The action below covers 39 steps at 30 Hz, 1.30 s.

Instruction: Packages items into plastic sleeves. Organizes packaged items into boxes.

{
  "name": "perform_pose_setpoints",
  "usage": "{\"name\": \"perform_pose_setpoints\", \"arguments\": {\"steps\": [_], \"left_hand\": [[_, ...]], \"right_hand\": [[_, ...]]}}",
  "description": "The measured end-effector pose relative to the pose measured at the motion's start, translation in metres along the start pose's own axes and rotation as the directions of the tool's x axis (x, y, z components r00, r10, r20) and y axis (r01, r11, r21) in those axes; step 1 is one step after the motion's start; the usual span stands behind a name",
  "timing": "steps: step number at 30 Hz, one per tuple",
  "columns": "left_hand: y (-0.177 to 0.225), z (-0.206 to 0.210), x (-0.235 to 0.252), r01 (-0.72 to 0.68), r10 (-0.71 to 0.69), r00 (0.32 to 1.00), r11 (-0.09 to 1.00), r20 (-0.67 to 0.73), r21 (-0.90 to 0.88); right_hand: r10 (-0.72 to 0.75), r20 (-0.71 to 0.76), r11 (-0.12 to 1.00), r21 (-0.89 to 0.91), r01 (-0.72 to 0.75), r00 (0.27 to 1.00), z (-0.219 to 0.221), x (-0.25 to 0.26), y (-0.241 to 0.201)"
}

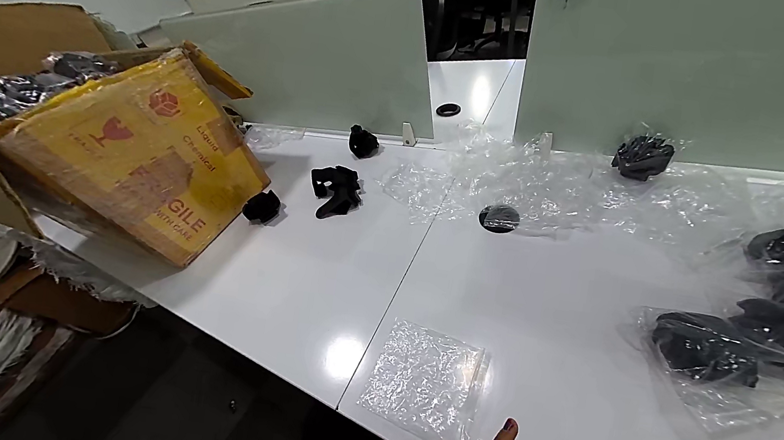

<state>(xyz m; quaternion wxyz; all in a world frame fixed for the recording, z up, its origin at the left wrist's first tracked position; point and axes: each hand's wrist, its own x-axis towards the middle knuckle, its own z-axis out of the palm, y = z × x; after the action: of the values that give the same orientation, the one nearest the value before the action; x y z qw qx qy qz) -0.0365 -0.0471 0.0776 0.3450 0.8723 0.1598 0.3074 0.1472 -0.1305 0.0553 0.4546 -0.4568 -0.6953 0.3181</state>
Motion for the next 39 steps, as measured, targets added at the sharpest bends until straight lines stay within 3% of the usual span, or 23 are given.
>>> {"name": "perform_pose_setpoints", "arguments": {"steps": [3,6,11,18,26,34,39], "left_hand": [[-0.011,0.003,0.008,0.063,-0.052,0.981,0.997,-0.185,0.053],[-0.034,0.008,0.015,0.265,-0.165,0.919,0.931,-0.358,0.251],[-0.056,0.014,0.022,0.338,-0.186,0.925,0.802,-0.331,0.493],[-0.056,0.015,0.019,0.314,-0.19,0.935,0.839,-0.301,0.445],[-0.046,0.012,0.006,0.21,-0.18,0.975,0.937,-0.131,0.279],[-0.052,0.017,0.002,0.177,-0.04,0.962,0.844,-0.27,0.506],[-0.05,0.018,0.003,0.197,-0.046,0.951,0.853,-0.307,0.483]], "right_hand": [[-0.003,-0.083,0.988,-0.153,-0.01,0.997,-0.003,-0.002,0.009],[-0.023,-0.186,0.953,-0.302,-0.035,0.982,-0.013,-0.004,0.019],[-0.058,-0.249,0.905,-0.421,-0.055,0.967,-0.028,-0.009,0.024],[-0.094,-0.234,0.862,-0.506,-0.038,0.968,-0.029,-0.013,0.033],[-0.229,-0.195,0.75,-0.659,0.046,0.954,-0.028,-0.007,0.034],[-0.233,-0.219,0.722,-0.692,0.017,0.947,-0.034,-0.008,0.038],[-0.24,-0.217,0.726,-0.688,0.027,0.946,-0.033,-0.008,0.037]]}}
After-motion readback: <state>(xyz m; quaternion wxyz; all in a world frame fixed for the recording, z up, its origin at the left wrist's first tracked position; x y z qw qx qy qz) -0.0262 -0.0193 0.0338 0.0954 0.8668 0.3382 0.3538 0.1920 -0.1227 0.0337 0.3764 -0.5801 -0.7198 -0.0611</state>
